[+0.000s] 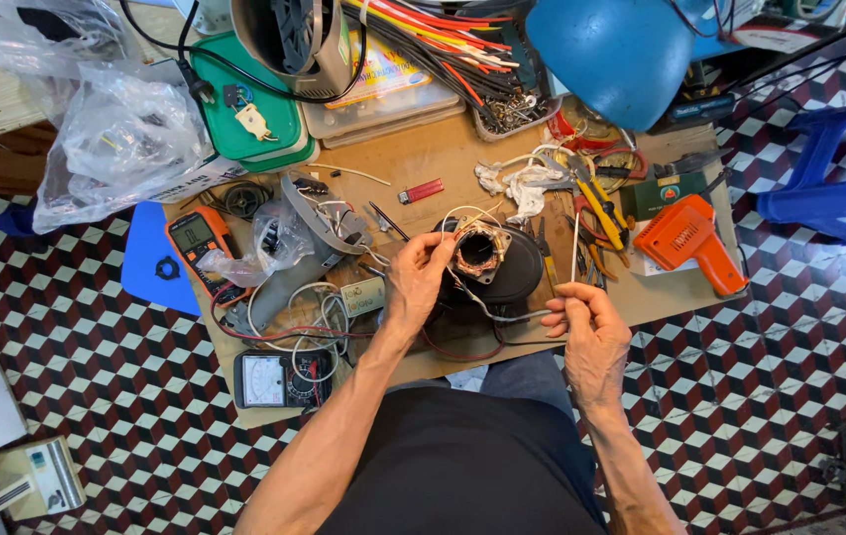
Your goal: The person works on a disassembled electrical component, likely a motor or fan housing, on a cluttered workbench. They use a lighter to heat wires and a multimeter to test connections, manipulating the internal wiring and components throughout the clip.
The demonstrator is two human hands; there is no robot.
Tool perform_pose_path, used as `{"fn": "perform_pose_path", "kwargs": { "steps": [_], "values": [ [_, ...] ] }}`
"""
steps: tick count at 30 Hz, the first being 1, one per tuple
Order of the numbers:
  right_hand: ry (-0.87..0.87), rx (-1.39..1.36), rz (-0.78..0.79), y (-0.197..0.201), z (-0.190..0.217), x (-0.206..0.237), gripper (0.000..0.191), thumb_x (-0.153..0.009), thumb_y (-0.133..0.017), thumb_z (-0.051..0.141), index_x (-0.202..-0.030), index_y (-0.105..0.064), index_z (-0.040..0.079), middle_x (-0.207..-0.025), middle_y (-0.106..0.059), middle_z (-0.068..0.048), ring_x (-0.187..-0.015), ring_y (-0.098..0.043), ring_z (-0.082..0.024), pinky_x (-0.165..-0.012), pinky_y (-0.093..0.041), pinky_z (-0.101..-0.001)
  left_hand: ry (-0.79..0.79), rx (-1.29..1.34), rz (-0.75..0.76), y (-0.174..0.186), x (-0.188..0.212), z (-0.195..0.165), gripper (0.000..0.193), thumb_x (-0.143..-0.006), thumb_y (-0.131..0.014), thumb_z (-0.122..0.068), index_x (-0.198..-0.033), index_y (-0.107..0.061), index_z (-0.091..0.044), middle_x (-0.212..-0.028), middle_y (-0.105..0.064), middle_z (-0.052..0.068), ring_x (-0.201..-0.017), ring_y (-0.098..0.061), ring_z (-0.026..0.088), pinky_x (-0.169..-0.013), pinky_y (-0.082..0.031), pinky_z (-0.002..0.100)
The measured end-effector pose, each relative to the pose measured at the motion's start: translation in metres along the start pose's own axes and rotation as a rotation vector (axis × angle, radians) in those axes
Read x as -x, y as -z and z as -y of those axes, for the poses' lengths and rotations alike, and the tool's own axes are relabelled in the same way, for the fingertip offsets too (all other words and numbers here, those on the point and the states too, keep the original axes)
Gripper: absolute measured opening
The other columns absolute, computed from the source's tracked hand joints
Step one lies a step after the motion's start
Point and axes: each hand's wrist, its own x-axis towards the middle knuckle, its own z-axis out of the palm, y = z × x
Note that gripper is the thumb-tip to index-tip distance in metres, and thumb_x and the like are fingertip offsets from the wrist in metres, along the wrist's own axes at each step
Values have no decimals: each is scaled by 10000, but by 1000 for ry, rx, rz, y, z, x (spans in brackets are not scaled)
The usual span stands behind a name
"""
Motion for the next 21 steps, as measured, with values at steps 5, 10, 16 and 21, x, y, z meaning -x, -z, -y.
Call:
{"fn": "perform_pose_path", "kwargs": {
  "steps": [5, 10, 16, 21],
  "values": [
    [10, 40, 148, 3, 7, -22, 234, -1045, -504, 92, -1154, -680, -17, -963, -720, -100, -810, -679, -119, -711, -563, -250, 113, -115, -35, 2, -17, -1, 298, -926, -730, -255, -1070, -738, 6, -937, -773, 60, -833, -688, 93, -741, -538, 242],
    [14, 163, 344, -6, 12, -70, 260, -1027, -497, 101, -1157, -701, 5, -977, -736, -77, -812, -669, -105, -717, -550, -238, 119, -187, -128, 2, -20, -4, 329, -938, -713, -302, -1060, -729, 4, -890, -757, 59, -779, -641, 99, -689, -501, 241],
    [267, 330, 544, -25, 15, -131, 240, -1001, -541, 108, -1150, -705, 15, -964, -731, -76, -805, -691, -123, -715, -559, -254, 72, -198, -130, 8, -15, -12, 348, -932, -708, -277, -1132, -680, 6, -942, -755, 59, -858, -662, 115, -760, -526, 263],
    [283, 366, 628, -42, 10, -151, 234, -1000, -548, 119, -1150, -694, 15, -979, -742, -70, -821, -701, -138, -737, -559, -268, -35, -428, -156, -5, -8, -26, 359, -859, -761, -200, -1152, -656, -19, -998, -765, 97, -922, -735, 173, -821, -572, 315]
  ]
}}
